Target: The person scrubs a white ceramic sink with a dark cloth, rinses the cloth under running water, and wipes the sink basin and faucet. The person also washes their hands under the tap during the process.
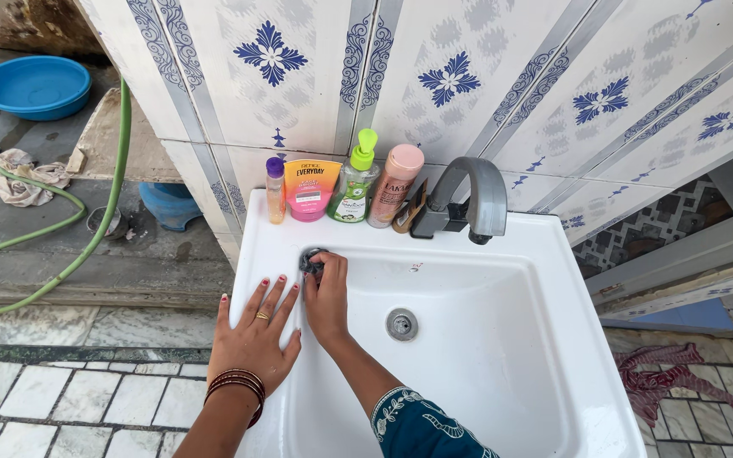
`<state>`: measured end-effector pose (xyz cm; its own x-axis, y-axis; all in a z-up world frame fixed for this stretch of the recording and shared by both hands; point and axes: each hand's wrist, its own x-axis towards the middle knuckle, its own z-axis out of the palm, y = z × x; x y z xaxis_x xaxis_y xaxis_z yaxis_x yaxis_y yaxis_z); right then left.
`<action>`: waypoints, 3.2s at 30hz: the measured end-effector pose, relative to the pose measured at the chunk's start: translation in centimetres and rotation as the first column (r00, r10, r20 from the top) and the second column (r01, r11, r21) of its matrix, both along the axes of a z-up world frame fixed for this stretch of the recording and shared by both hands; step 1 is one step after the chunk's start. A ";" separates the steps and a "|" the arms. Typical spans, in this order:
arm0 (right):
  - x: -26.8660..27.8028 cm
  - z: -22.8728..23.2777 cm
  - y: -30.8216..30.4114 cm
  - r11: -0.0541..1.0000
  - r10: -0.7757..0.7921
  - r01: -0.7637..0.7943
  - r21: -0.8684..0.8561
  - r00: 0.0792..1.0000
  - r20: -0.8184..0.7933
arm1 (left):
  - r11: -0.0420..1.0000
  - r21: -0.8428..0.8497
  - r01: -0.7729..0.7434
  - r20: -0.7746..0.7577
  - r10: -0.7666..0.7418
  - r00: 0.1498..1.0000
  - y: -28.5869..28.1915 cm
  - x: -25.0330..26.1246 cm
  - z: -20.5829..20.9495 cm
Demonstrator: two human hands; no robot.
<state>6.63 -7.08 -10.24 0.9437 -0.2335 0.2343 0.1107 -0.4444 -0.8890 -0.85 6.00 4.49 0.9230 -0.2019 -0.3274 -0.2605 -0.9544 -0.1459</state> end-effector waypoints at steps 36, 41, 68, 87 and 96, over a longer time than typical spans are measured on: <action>-0.8 2.9 -11.3 0.859 -0.480 0.501 -0.109 0.860 0.172 | 0.997 0.062 -0.046 -0.066 0.050 0.997 -0.7 0.4 0.4; 1.4 2.6 -2.7 0.903 -0.083 0.200 -0.380 0.950 0.301 | 0.998 0.052 -0.032 0.016 0.031 0.999 -0.8 0.5 0.1; -1.0 4.1 -18.1 0.848 -0.478 0.488 -0.204 0.873 0.102 | 0.998 0.028 -0.047 0.067 0.045 0.997 -0.6 0.3 -1.3; -0.5 4.6 -12.7 0.829 -0.105 0.204 -0.521 0.971 0.213 | 0.994 0.097 -0.041 0.093 0.032 0.995 -1.0 0.4 -1.3; -1.3 0.0 -29.7 0.645 -0.677 0.734 -0.212 0.678 0.287 | 0.989 0.140 -0.056 0.069 0.046 0.997 -1.3 0.9 -1.6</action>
<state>5.37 -36.81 -10.22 0.4585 -0.7061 0.5395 -0.2137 -0.6769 -0.7043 0.01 4.73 2.91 0.9512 -0.1101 -0.2882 -0.1977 -0.9347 -0.2954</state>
